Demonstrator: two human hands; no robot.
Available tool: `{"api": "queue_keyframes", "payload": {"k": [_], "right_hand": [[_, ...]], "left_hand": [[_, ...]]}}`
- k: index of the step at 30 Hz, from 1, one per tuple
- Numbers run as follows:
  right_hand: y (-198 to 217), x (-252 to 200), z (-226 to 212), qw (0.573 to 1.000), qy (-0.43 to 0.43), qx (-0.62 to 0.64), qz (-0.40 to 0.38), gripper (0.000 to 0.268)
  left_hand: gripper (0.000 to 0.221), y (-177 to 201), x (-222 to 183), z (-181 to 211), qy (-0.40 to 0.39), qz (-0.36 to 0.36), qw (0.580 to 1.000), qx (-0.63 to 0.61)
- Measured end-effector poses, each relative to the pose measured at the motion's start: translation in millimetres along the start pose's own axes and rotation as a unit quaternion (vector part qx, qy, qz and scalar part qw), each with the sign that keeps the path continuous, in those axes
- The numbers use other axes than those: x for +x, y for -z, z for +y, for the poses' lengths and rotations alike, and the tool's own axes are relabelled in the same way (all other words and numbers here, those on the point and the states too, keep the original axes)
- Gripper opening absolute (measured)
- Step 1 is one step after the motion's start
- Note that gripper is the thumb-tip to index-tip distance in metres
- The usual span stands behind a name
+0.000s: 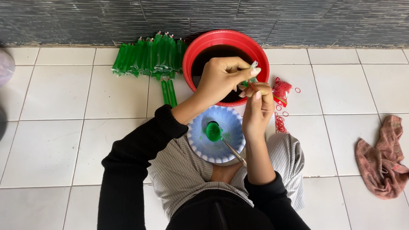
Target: The person fills small green plastic pouches with a dark liquid using a funnel and a spoon, then seals each pouch by hand with a red rubber band.
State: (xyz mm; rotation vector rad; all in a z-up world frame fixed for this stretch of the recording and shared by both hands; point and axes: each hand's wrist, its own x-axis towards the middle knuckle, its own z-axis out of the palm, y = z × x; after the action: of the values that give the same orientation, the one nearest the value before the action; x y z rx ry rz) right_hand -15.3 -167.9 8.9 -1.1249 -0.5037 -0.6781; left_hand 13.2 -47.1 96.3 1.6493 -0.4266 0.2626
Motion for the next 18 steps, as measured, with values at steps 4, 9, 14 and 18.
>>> {"api": "queue_keyframes", "payload": {"k": [4, 9, 14, 18], "right_hand": [[-4.9, -5.6, -8.4, 0.976, 0.047, -0.210, -0.016, 0.023], [-17.5, -7.2, -10.5, 0.908, 0.113, -0.398, -0.068, 0.013], [-17.1, -7.5, 17.6, 0.809, 0.203, -0.543, -0.099, 0.019], [-8.4, 1.7, 6.4, 0.840, 0.130, -0.501, -0.163, 0.013]], "left_hand": [[0.008, -1.8, -7.5, -13.7, 0.066, 0.013, 0.993, -0.096], [0.010, 2.5, -12.5, -31.1, 0.092, 0.052, 0.984, -0.145], [0.005, 14.4, -14.9, -32.0, 0.082, 0.066, 0.994, -0.036], [0.005, 12.8, -26.3, -49.8, 0.123, 0.095, 0.986, -0.064]]}}
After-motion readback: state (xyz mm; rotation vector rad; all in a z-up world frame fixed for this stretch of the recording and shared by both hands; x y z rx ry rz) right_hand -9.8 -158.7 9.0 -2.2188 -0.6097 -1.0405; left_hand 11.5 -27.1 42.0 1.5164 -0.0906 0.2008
